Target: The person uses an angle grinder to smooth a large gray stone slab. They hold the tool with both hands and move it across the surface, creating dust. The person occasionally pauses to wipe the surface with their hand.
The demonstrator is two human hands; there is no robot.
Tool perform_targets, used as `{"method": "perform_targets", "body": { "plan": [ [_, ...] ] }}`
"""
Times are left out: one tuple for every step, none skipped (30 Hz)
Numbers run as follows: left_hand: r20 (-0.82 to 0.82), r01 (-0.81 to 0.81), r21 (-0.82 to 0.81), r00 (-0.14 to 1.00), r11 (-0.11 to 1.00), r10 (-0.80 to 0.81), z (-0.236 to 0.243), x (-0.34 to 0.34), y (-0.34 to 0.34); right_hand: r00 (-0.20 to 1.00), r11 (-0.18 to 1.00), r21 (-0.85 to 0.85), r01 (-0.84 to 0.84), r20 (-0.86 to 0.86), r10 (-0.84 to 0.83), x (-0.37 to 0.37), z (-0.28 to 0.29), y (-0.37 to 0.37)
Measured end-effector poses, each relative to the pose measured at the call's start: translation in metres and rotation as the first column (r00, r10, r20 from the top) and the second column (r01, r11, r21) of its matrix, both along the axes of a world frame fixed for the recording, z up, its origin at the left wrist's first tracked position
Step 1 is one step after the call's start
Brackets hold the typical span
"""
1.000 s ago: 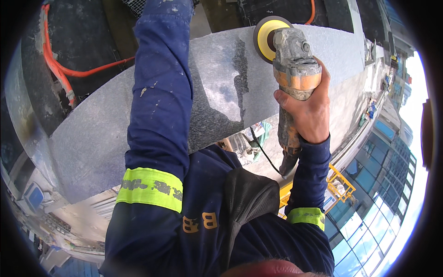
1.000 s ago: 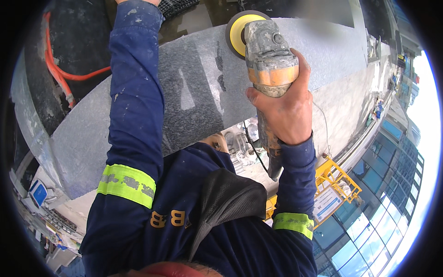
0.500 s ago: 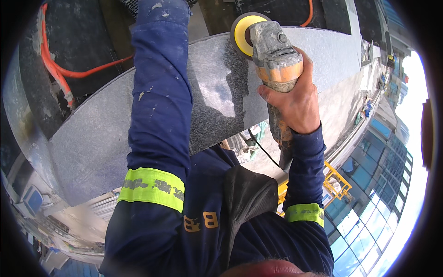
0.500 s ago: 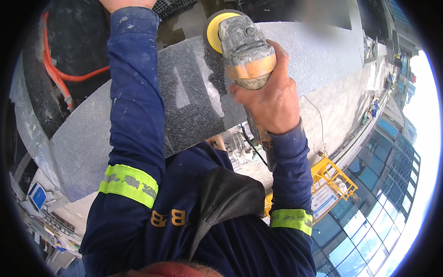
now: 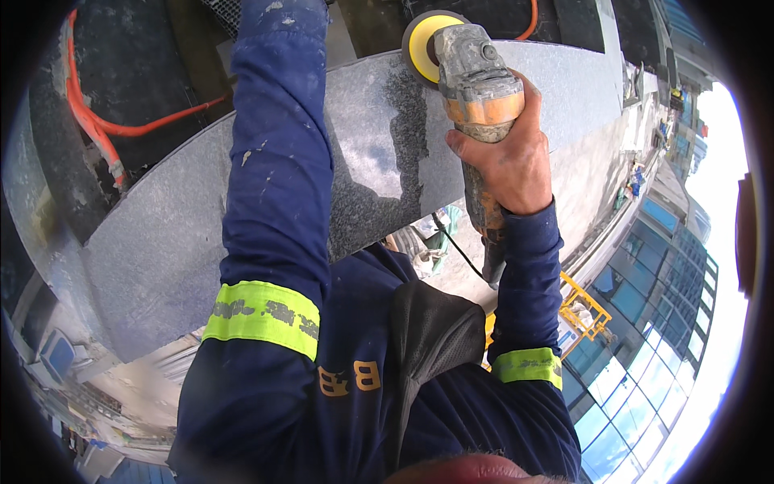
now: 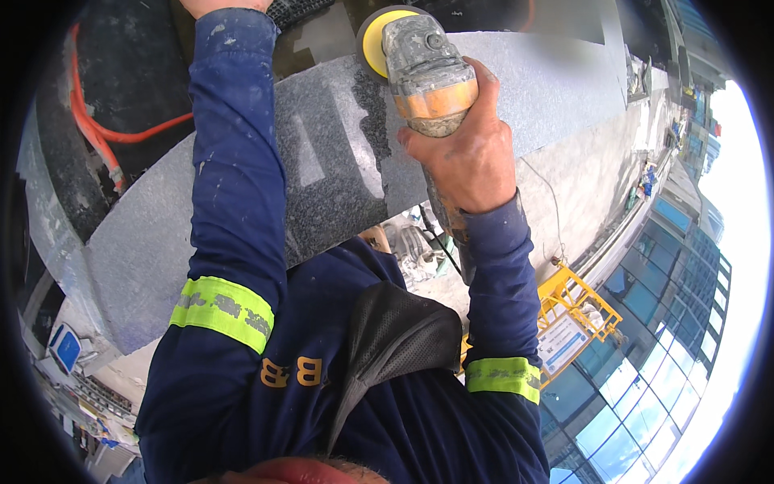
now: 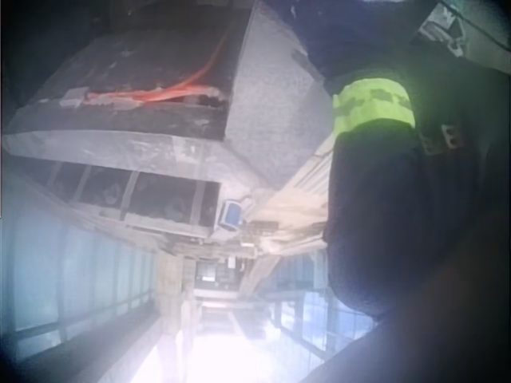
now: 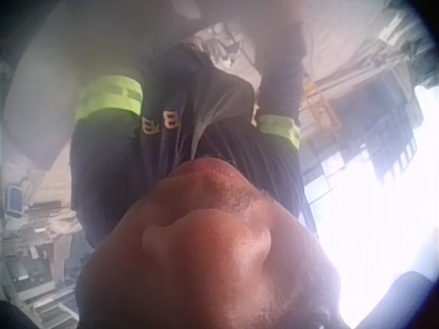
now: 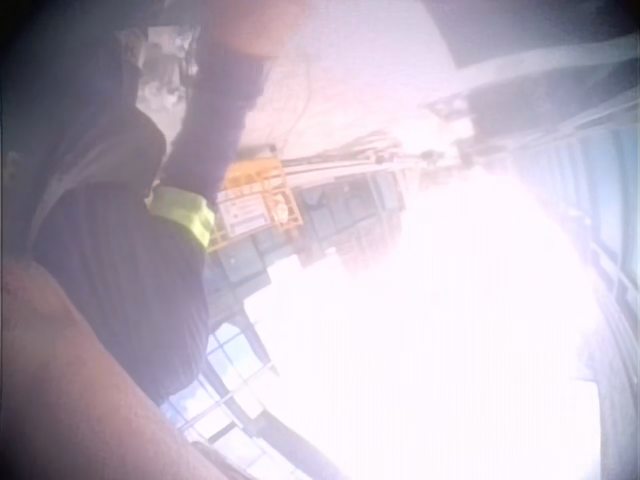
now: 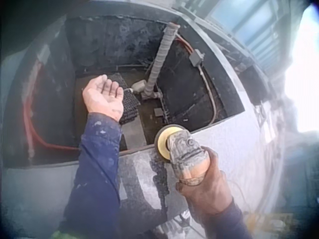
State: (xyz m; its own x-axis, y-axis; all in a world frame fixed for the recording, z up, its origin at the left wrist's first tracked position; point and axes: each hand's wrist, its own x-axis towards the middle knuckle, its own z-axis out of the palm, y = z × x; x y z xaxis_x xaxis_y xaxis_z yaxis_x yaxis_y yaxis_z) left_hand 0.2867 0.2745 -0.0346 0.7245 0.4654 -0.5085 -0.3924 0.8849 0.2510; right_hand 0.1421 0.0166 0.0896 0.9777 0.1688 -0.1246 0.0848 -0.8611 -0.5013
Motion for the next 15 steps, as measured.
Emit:
{"method": "perform_targets", "body": {
  "plan": [
    [-0.001, -0.001, 0.004, 1.0, 1.0, 0.001, -0.001, 0.001, 0.0, 1.0, 1.0, -0.018, 0.021, 0.018, -0.021, 0.003, 0.001, -0.002],
    [-0.003, -0.002, 0.008, 1.0, 1.0, 0.002, -0.001, 0.001, 0.0, 0.998, 0.997, -0.028, 0.065, 0.005, -0.065, 0.006, 0.002, -0.004],
    [0.0, 0.002, 0.005, 1.0, 1.0, -0.002, -0.002, 0.001, 0.0, 0.998, 0.998, -0.025, 0.061, 0.004, -0.061, 0.008, 0.003, -0.005],
    [0.003, 0.006, 0.002, 1.0, 1.0, -0.006, -0.002, 0.001, -0.001, 0.997, 0.997, -0.026, 0.074, -0.002, -0.074, 0.008, 0.003, -0.006],
    [0.007, 0.012, -0.001, 1.0, 1.0, -0.012, -0.002, 0.001, -0.001, 0.994, 0.993, -0.037, 0.11, -0.016, -0.111, 0.008, 0.003, -0.006],
    [0.005, 0.01, -0.001, 1.0, 1.0, -0.01, -0.002, 0.001, -0.001, 0.998, 0.998, -0.024, 0.059, -0.003, -0.059, 0.007, 0.002, -0.005],
    [0.003, 0.01, -0.001, 1.0, 1.0, -0.01, -0.002, 0.001, -0.001, 1.0, 0.999, -0.022, 0.03, 0.002, -0.03, 0.005, 0.001, -0.002],
    [0.001, 0.011, -0.001, 1.0, 1.0, -0.011, -0.002, 0.001, -0.002, 1.0, 1.0, -0.023, 0.016, 0.001, -0.016, 0.002, -0.001, 0.0],
    [-0.002, 0.012, -0.001, 1.0, 1.0, -0.012, -0.001, 0.001, -0.002, 1.0, 1.0, -0.006, -0.015, 0.004, 0.015, -0.001, -0.002, 0.003],
    [-0.006, 0.012, 0.001, 1.0, 1.0, -0.012, -0.001, 0.001, -0.002, 0.999, 0.999, 0.007, -0.034, 0.002, 0.034, -0.003, -0.003, 0.006],
    [-0.01, 0.011, 0.002, 1.0, 1.0, -0.011, 0.0, 0.001, -0.002, 0.996, 0.996, 0.033, -0.088, 0.021, 0.087, -0.004, -0.003, 0.007],
    [-0.006, 0.013, -0.003, 1.0, 1.0, -0.013, 0.001, 0.0, -0.003, 0.996, 0.995, 0.042, -0.089, 0.022, 0.088, -0.003, -0.002, 0.008],
    [-0.004, 0.015, -0.009, 1.0, 1.0, -0.015, 0.002, 0.0, -0.003, 0.999, 0.999, 0.01, -0.035, 0.008, 0.035, -0.001, -0.002, 0.008],
    [-0.011, 0.023, -0.022, 1.0, 0.999, -0.024, 0.003, -0.003, -0.004, 1.0, 1.0, -0.012, -0.013, 0.012, 0.013, -0.004, 0.003, 0.007],
    [-0.01, 0.021, -0.027, 1.0, 0.999, -0.022, 0.003, -0.003, -0.005, 1.0, 0.999, -0.035, 0.01, 0.02, -0.009, -0.002, 0.006, 0.005]
  ]
}}
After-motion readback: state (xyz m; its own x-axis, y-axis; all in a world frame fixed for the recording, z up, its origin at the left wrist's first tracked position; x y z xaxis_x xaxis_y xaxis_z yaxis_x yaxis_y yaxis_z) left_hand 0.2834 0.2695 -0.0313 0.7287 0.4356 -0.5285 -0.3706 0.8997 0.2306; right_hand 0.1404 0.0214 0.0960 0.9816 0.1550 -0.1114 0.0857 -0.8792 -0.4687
